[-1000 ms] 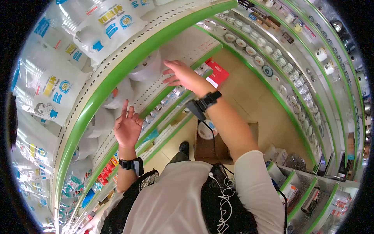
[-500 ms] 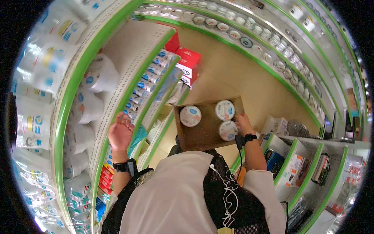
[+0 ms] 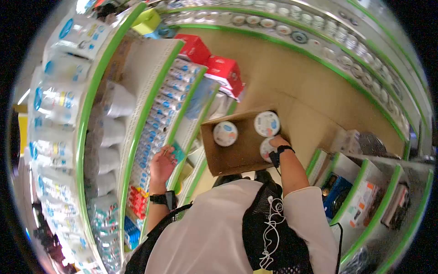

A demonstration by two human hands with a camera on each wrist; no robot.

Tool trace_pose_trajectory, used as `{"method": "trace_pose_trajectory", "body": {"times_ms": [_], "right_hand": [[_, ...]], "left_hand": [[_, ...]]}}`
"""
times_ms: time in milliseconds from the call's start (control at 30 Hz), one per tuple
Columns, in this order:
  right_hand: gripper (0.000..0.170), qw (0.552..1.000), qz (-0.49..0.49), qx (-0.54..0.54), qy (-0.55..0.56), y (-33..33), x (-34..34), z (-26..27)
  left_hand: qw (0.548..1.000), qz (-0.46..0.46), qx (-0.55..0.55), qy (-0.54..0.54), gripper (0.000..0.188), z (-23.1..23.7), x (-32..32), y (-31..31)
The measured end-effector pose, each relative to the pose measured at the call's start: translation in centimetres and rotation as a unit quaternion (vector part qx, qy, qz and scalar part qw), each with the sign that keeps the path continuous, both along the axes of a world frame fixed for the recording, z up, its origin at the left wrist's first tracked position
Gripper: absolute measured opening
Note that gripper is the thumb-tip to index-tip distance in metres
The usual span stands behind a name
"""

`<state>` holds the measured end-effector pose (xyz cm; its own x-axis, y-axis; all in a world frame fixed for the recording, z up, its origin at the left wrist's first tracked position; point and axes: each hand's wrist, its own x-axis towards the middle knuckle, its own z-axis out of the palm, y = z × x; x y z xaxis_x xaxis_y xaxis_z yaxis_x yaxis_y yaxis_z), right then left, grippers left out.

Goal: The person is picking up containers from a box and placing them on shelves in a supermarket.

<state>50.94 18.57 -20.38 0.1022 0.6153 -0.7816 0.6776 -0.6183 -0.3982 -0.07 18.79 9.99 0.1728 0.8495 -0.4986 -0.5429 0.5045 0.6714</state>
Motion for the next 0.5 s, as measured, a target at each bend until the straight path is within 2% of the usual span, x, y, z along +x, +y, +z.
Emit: {"method": "trace_pose_trajectory", "body": {"times_ms": [33, 67, 133, 167, 233, 267, 300, 367, 400, 433, 500], "right_hand": [[0.056, 0.999, 0.013, -0.022, -0.030, -0.3, 1.0, -2.9], [0.056, 0.999, 0.025, -0.017, -0.025, 0.3, 0.3, -1.3], [0.052, 0.985, 0.061, -0.126, -0.101, 1.9, -0.5, 3.7], [0.052, 0.986, 0.068, -0.118, -0.100, 2.0, -0.7, 3.9], [0.048, 0.960, 0.228, -0.011, -0.165, 0.5, -1.0, 3.2], [0.045, 0.961, 0.204, -0.014, -0.189, 0.4, -1.1, 2.7], [0.043, 0.936, 0.271, -0.010, -0.223, 0.5, 0.3, -7.9], [0.042, 0.950, 0.264, -0.055, -0.157, -0.1, 0.5, -2.3], [0.042, 0.963, 0.217, -0.025, -0.160, -1.3, 0.7, -3.5], [0.037, 0.941, 0.277, 0.009, -0.196, -2.1, 0.7, -3.1], [0.037, 0.953, 0.249, -0.021, -0.174, -1.7, 0.6, -2.1]], "left_hand": [[1.000, -0.010, 0.002, -0.011, 0.036, 0.1, 0.9, -0.8], [1.000, 0.002, -0.003, 0.004, 0.036, 0.5, 1.5, -1.5], [1.000, 0.017, 0.002, 0.003, 0.036, 1.4, 1.5, -3.1], [1.000, 0.021, 0.003, -0.004, 0.036, 1.7, 1.4, -3.7], [0.999, 0.038, 0.006, 0.002, 0.036, 2.3, 0.9, -5.1], [0.999, 0.046, 0.000, 0.011, 0.036, 2.6, 0.7, -5.7], [0.998, 0.055, -0.005, 0.019, 0.036, 2.8, 0.5, -6.1], [0.998, 0.058, -0.004, 0.021, 0.036, 2.5, -0.2, -6.7], [0.998, 0.065, -0.009, 0.019, 0.035, 2.4, -0.3, -7.3], [0.997, 0.073, -0.014, 0.017, 0.035, 2.4, -0.4, -7.5], [0.996, 0.084, -0.018, 0.019, 0.034, 2.5, -0.8, -7.6]]}}
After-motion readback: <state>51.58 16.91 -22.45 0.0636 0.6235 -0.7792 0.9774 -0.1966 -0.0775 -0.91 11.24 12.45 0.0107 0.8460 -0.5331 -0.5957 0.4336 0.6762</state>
